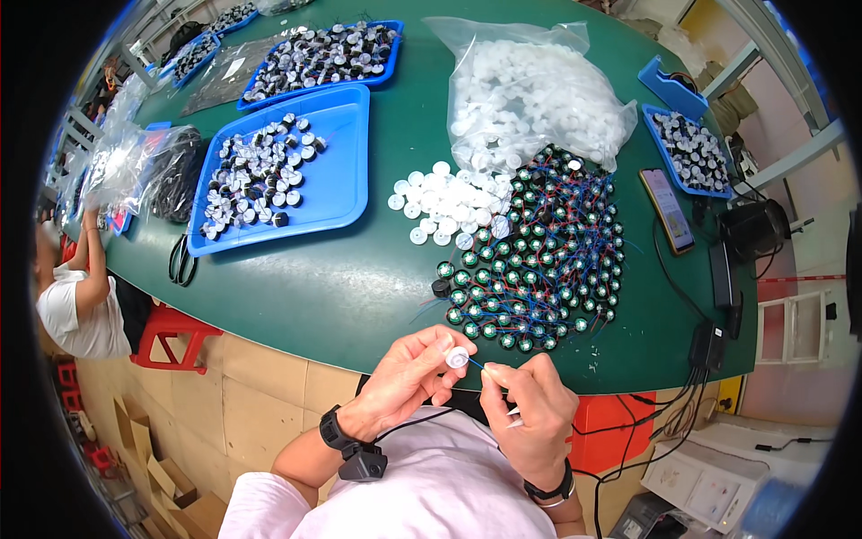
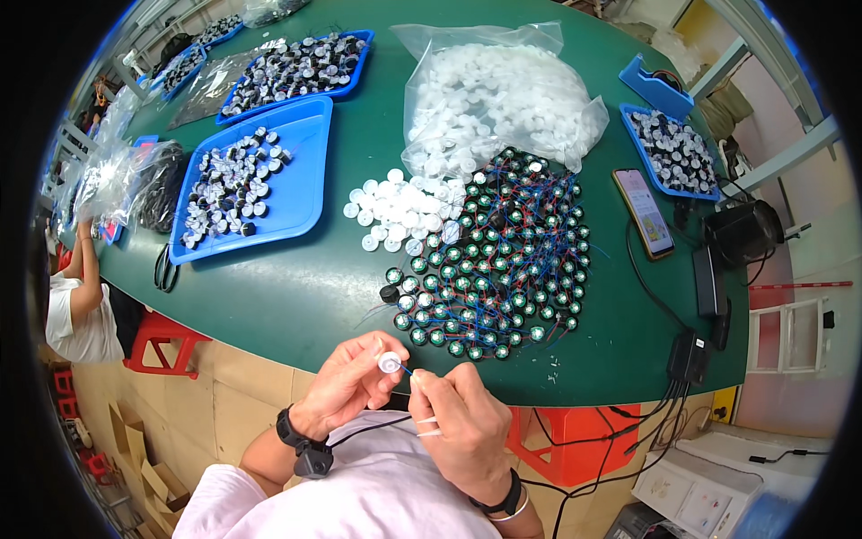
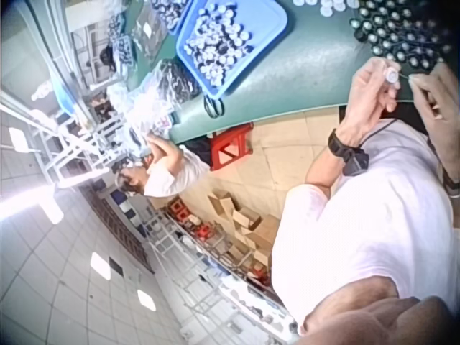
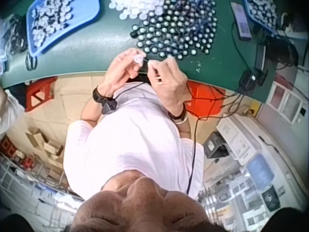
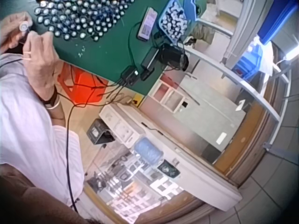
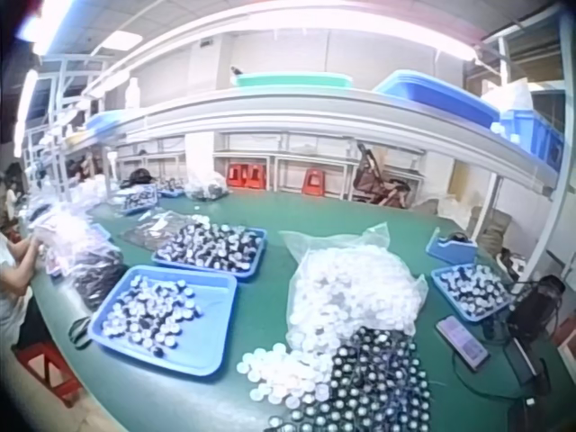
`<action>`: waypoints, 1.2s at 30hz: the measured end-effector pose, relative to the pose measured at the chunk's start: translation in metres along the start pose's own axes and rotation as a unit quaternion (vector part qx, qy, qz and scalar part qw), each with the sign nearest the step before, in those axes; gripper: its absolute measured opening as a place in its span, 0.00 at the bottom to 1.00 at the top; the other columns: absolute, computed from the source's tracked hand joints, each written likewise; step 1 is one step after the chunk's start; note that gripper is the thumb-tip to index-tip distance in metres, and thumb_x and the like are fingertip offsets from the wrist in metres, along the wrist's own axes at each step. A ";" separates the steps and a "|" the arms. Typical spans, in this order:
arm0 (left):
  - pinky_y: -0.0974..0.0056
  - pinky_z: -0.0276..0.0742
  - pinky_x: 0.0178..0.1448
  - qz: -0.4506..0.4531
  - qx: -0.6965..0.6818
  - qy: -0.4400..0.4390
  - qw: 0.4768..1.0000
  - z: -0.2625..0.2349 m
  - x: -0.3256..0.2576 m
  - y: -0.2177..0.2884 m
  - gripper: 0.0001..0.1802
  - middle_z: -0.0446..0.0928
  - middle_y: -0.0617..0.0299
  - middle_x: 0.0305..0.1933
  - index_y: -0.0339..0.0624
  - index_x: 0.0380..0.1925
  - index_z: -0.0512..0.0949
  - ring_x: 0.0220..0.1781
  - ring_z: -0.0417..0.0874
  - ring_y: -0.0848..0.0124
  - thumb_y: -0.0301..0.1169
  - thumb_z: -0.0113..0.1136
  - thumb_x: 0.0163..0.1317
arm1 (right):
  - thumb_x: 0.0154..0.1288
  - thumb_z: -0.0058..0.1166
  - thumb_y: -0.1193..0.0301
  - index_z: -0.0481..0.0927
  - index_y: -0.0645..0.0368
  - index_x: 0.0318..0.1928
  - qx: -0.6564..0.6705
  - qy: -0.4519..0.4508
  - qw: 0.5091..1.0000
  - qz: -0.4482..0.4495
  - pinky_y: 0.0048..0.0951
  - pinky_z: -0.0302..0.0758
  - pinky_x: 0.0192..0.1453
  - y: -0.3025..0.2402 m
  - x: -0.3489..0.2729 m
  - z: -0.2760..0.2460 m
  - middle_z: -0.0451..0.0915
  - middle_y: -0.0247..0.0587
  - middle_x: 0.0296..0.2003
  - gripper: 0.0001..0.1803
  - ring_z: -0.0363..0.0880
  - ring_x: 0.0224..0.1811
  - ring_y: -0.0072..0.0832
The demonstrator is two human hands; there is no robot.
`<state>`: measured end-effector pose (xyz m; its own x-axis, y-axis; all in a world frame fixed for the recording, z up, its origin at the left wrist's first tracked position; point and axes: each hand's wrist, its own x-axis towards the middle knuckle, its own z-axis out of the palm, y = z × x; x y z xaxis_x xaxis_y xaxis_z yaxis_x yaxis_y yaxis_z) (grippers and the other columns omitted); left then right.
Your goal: Manual assembly of small circular plastic components with wires on a factory workbench.
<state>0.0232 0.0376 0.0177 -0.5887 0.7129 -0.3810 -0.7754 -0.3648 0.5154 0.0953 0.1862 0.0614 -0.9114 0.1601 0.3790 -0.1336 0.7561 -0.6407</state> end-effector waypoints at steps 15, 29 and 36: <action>0.76 0.69 0.21 0.012 0.028 0.017 0.999 0.003 0.000 -0.003 0.15 0.70 0.68 0.28 0.35 0.38 0.74 0.24 0.69 0.83 0.38 0.48 0.68 | 0.46 0.62 0.79 0.77 0.59 0.35 -0.029 -0.005 0.999 -0.016 0.28 0.66 0.19 -0.001 -0.001 0.000 0.64 0.35 0.20 0.12 0.70 0.16 0.26; 0.76 0.70 0.21 0.013 0.037 0.014 0.999 0.003 0.003 -0.005 0.15 0.71 0.67 0.28 0.36 0.36 0.74 0.25 0.70 0.82 0.38 0.49 0.67 | 0.45 0.62 0.83 0.77 0.60 0.33 -0.009 0.010 1.000 -0.027 0.27 0.62 0.16 0.001 0.003 0.007 0.67 0.35 0.18 0.12 0.67 0.14 0.25; 0.76 0.70 0.21 0.014 0.034 0.008 0.999 0.001 0.003 -0.006 0.15 0.70 0.67 0.28 0.36 0.36 0.74 0.25 0.70 0.82 0.38 0.49 0.68 | 0.45 0.62 0.83 0.77 0.59 0.32 -0.009 0.015 1.000 -0.020 0.27 0.60 0.15 0.002 0.003 0.008 0.66 0.34 0.18 0.12 0.65 0.14 0.25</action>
<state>0.0265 0.0430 0.0144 -0.6146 0.6927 -0.3773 -0.7411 -0.3432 0.5771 0.0890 0.1831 0.0557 -0.8932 0.1495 0.4240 -0.1615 0.7735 -0.6129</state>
